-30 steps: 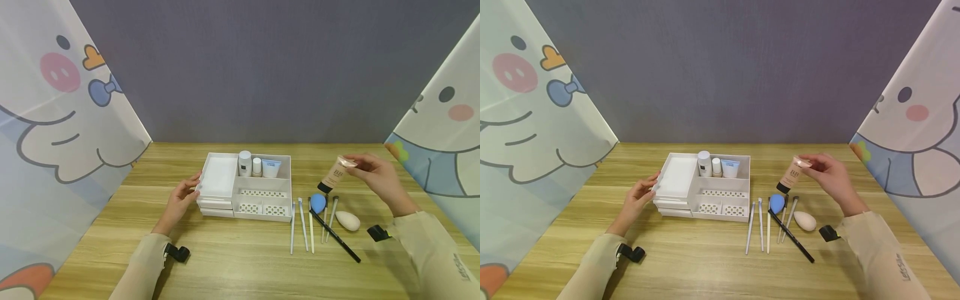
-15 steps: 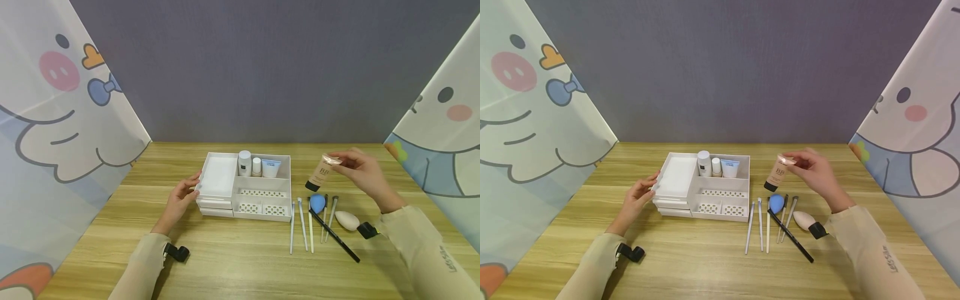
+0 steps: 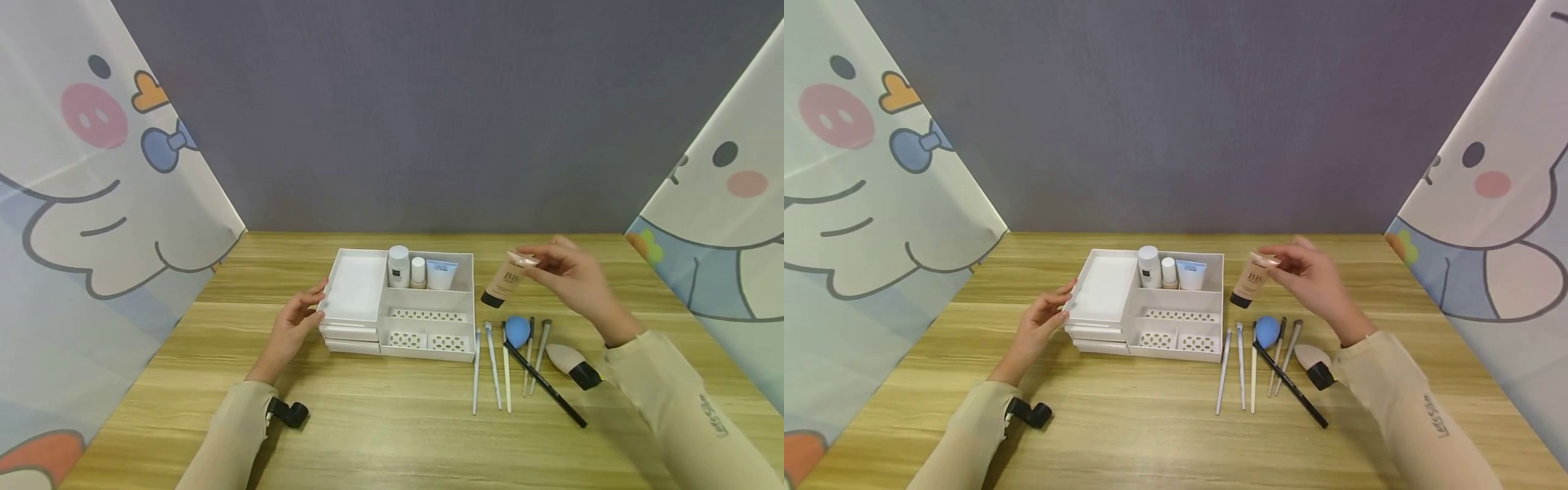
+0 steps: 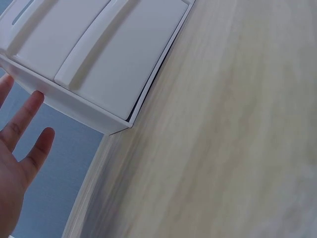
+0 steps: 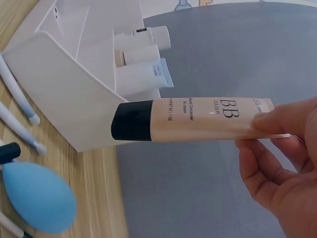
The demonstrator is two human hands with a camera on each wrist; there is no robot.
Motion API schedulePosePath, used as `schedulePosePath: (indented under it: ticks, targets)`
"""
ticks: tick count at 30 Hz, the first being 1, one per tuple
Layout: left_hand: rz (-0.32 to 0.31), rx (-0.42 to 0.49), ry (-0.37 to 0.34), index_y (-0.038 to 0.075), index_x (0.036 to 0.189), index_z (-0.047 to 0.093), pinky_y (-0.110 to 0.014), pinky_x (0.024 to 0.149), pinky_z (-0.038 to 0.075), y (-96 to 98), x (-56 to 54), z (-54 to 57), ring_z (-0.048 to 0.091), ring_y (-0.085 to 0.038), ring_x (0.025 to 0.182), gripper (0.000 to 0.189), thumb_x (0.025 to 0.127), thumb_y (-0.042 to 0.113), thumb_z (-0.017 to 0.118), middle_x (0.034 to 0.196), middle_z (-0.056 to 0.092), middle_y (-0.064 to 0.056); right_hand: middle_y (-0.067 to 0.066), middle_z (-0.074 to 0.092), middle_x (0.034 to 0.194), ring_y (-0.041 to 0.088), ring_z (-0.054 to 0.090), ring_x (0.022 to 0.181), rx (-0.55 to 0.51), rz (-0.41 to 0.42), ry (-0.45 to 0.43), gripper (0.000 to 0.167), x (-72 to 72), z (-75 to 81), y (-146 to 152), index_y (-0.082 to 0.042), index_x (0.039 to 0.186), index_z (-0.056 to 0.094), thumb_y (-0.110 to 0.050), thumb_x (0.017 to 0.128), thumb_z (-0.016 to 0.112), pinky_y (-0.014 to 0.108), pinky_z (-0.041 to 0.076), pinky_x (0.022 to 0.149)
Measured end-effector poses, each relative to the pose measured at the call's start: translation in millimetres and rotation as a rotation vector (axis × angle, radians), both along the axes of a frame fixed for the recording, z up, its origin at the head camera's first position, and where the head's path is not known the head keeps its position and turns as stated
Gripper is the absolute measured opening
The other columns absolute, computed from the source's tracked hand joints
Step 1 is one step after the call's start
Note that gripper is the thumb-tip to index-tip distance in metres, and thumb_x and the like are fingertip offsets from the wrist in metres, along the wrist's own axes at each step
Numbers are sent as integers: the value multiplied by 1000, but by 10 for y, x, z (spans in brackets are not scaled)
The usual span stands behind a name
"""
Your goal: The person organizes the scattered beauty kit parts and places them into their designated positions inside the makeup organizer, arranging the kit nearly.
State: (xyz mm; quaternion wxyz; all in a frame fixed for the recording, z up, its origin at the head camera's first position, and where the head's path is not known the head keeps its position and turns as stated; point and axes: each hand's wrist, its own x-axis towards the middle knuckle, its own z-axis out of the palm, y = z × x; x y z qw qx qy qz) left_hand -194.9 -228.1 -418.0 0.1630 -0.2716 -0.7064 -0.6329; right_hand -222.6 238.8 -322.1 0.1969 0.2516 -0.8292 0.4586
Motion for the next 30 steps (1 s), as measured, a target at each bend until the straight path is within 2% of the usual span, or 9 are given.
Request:
schedulePosePath:
  ticks: [10,19,24,30]
  targets:
    - [3,-4,-4,-18,114,51,-25,97,43,-4,-5,-3,45,-9,135,24,90,-17,54,148,50,-9,6,46,80,1,58,77,-30,39,99,31,5,28,-177,10,109,70,19,79,71,11,47,61]
    - [7,-9,4,-18,114,51,-24,96,44,-8,-8,-10,45,-8,135,24,90,-18,54,148,48,-15,10,46,82,-1,60,80,-77,81,108,30,-31,0,-303,12,109,69,21,80,69,11,50,67]
    - [5,-3,3,-19,114,51,-24,95,44,-4,-8,-9,45,-8,135,25,90,-18,54,148,48,-16,11,46,83,2,57,75,-101,73,107,30,-65,-27,-358,11,109,69,20,81,69,10,47,62]
    - [11,-8,0,-19,114,51,-24,95,44,0,-6,-7,46,-8,134,25,90,-18,54,147,50,-10,13,47,82,4,54,73,-112,86,125,29,-118,-65,-415,10,109,70,19,81,70,11,44,59]
